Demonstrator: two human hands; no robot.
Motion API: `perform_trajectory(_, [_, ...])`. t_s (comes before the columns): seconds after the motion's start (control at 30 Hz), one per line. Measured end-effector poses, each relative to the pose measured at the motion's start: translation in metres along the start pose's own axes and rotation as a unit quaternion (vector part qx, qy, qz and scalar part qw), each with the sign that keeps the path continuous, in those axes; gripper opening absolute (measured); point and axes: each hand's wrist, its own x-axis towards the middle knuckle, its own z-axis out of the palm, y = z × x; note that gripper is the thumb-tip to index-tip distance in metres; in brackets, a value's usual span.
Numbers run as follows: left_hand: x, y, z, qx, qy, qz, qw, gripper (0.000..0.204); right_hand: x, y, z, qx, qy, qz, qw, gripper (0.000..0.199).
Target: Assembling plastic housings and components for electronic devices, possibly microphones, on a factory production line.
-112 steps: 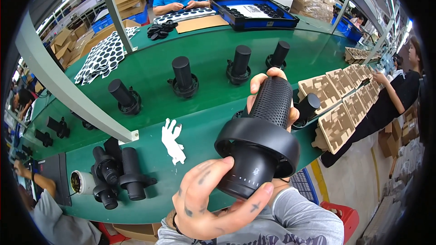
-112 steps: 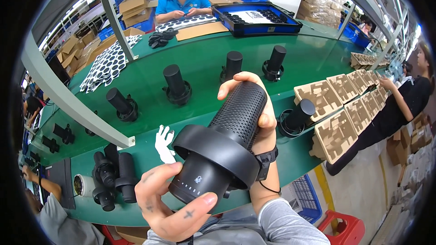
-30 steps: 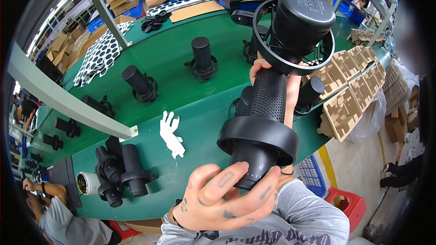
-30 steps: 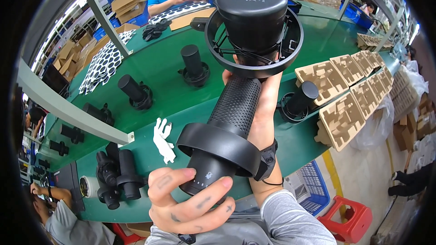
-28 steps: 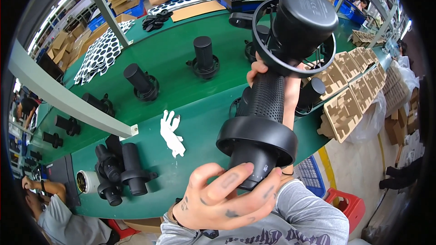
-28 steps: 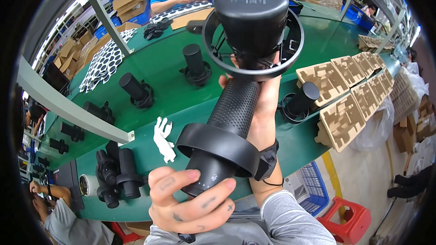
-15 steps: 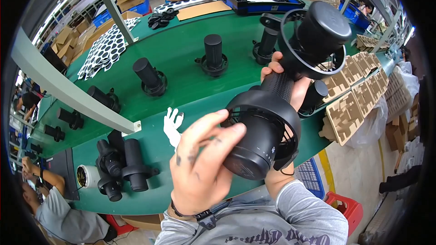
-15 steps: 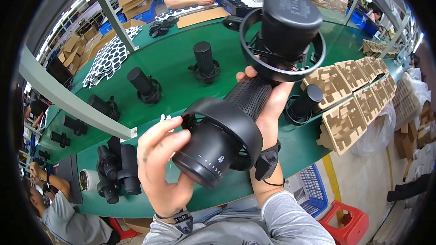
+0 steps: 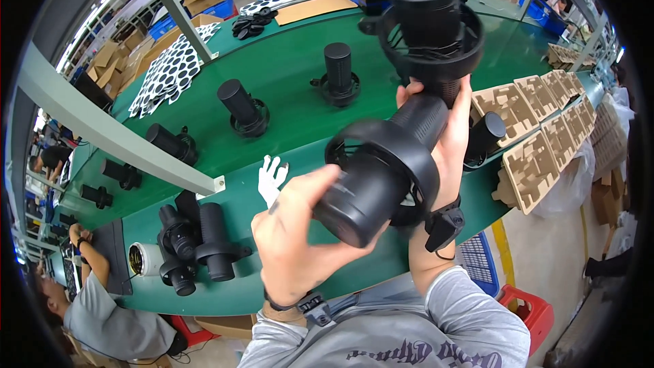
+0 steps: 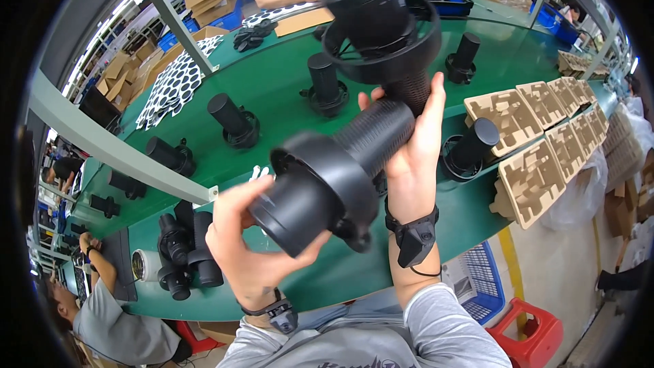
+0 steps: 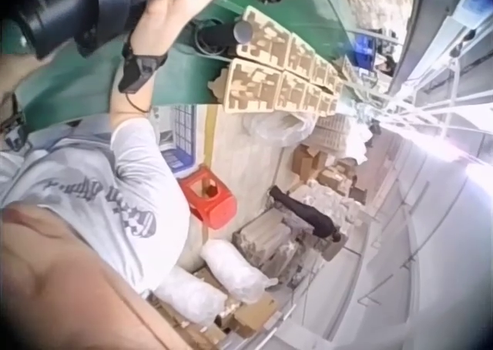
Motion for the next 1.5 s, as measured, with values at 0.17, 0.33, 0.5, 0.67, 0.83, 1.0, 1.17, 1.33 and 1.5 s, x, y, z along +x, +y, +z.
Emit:
perform_trajectory(0.17, [0.0, 0.002, 0.007, -0.055, -0.019, -0.229, 0.972, 0.052, 0.005, 0.006, -0.019, 0.026, -0.069, -0.078, 0.994, 0.06])
perform_trajectory(0.33, [0.006, -0.009, 0.006, -0.154, -0.09, -0.364, 0.914, 0.042, 0.0, 0.0, -0.008, -0.009, -0.049, -0.162, 0.985, 0.052])
perform_trajectory(0.5, [0.003, -0.002, 0.008, -0.205, -0.096, -0.344, 0.911, 0.052, 0.002, -0.003, -0.015, 0.006, -0.034, -0.141, 0.989, 0.059])
perform_trajectory(0.67, [0.003, 0.01, 0.0, -0.168, -0.131, -0.315, 0.925, 0.052, 0.003, -0.004, -0.018, 0.032, -0.063, -0.104, 0.992, 0.067])
perform_trajectory(0.83, [0.003, 0.014, -0.002, -0.091, -0.152, -0.265, 0.948, 0.051, -0.004, 0.0, -0.014, 0.11, -0.152, -0.107, 0.976, 0.06])
perform_trajectory(1.0, [0.002, 0.013, 0.003, -0.027, -0.154, -0.194, 0.968, 0.05, -0.006, -0.007, -0.004, 0.087, -0.077, -0.157, 0.981, 0.058])
perform_trajectory(1.17, [0.0, 0.011, 0.002, -0.007, -0.166, -0.182, 0.969, 0.05, -0.009, -0.008, -0.002, 0.126, -0.115, -0.141, 0.975, 0.06])
perform_trajectory(1.33, [-0.007, 0.017, 0.004, 0.023, -0.201, -0.163, 0.966, 0.055, -0.01, -0.009, 0.001, 0.08, -0.072, -0.132, 0.985, 0.06])
perform_trajectory(1.5, [-0.018, 0.028, 0.014, 0.12, -0.242, -0.122, 0.955, 0.065, -0.004, -0.002, 0.002, 0.045, -0.066, -0.036, 0.996, 0.062])
